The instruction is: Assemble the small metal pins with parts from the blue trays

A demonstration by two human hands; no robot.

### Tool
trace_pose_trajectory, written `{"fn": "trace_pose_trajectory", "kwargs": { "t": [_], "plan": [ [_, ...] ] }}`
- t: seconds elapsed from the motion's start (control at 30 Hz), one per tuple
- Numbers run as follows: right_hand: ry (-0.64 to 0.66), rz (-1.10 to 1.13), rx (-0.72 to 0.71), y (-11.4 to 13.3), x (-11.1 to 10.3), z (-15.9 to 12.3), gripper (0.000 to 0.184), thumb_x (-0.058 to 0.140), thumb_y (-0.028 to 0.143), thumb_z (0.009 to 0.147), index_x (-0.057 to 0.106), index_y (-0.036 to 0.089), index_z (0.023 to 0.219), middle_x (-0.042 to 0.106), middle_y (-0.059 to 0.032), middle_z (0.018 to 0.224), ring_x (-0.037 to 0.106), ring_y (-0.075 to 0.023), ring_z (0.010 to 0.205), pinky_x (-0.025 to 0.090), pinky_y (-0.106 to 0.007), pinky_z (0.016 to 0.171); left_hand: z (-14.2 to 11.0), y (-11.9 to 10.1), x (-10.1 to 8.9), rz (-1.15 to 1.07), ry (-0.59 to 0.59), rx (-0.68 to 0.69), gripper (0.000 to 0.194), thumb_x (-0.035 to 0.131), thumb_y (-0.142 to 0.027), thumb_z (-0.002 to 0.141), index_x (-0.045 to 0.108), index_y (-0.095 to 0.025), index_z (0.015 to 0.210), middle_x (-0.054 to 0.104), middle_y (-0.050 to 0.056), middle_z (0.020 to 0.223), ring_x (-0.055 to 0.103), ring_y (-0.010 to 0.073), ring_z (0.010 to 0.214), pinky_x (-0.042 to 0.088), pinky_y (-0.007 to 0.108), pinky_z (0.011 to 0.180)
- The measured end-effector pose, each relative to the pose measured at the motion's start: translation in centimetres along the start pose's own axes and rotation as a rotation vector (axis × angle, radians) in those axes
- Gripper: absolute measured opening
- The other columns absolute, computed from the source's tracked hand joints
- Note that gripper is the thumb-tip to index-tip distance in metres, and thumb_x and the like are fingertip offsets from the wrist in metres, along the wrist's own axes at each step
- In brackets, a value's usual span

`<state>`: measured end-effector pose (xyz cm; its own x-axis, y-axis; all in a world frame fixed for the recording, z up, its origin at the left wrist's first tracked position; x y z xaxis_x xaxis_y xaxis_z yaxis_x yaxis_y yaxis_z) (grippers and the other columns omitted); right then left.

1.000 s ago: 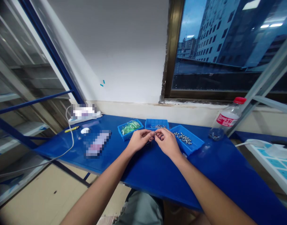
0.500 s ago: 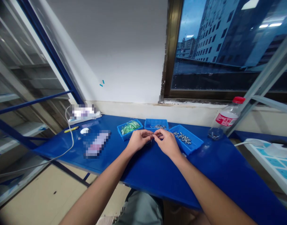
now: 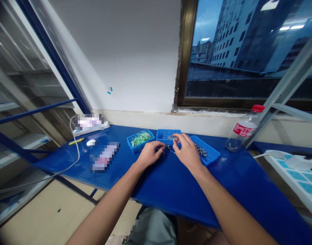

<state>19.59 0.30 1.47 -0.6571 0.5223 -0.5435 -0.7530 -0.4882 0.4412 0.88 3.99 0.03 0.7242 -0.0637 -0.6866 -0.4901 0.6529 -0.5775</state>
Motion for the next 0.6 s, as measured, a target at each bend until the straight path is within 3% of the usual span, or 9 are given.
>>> {"fn": "trace_pose_trajectory", "kwargs": {
  "t": [0.1, 0.23, 0.47, 0.6],
  "plan": [
    [-0.056, -0.175, -0.038, -0.6, -1.6, 0.4, 0.026, 0.053, 0.021, 0.098, 0.07, 0.02, 0.118, 0.071, -0.0111, 0.106, 0.066, -0.0276, 0.101, 0.053, -0.041, 0.095, -0.2, 0.1, 0.9, 0.102, 0.091, 0.078, 0.023, 0.066, -0.024, 0.095, 0.078, -0.018, 0.114, 0.079, 0.009, 0.116, 0.074, 0.025, 0.107, 0.055, 0.037, 0.102],
    [-0.004, -0.35, -0.017, -1.3, -2.1, 0.5, 0.026, 0.052, 0.018, 0.097, 0.073, 0.02, 0.113, 0.072, -0.0134, 0.108, 0.061, -0.0309, 0.106, 0.048, -0.043, 0.098, -0.3, 0.9, 1.8, 0.139, 0.148, 0.096, 0.027, 0.072, -0.027, 0.092, 0.078, -0.019, 0.118, 0.078, 0.01, 0.121, 0.072, 0.0265, 0.113, 0.054, 0.038, 0.104],
    [0.081, -0.548, 0.089, -2.5, -1.8, -0.1, 0.026, 0.051, 0.021, 0.097, 0.075, 0.017, 0.108, 0.071, -0.0171, 0.105, 0.056, -0.0344, 0.105, 0.044, -0.047, 0.093, -0.2, 1.2, 1.8, 0.134, 0.151, 0.076, 0.028, 0.069, -0.017, 0.091, 0.079, -0.02, 0.117, 0.079, 0.009, 0.12, 0.074, 0.0242, 0.108, 0.056, 0.034, 0.1],
    [0.101, -0.573, 0.057, -2.3, -1.6, -0.3, 0.027, 0.051, 0.027, 0.101, 0.075, 0.017, 0.108, 0.071, -0.0172, 0.104, 0.056, -0.0349, 0.105, 0.045, -0.047, 0.093, -0.2, 1.2, 1.6, 0.145, 0.14, 0.058, 0.031, 0.067, -0.015, 0.089, 0.079, -0.019, 0.117, 0.079, 0.009, 0.119, 0.074, 0.0247, 0.106, 0.057, 0.034, 0.098]
  ]
}}
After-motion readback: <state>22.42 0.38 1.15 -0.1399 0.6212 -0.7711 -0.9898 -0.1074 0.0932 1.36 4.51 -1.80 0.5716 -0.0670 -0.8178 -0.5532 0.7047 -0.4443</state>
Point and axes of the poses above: each hand's wrist, its own z-axis towards the middle knuckle, its own x-axis out of the palm, y = z × x, the point moved 5 cm from there along z, towards the middle knuckle
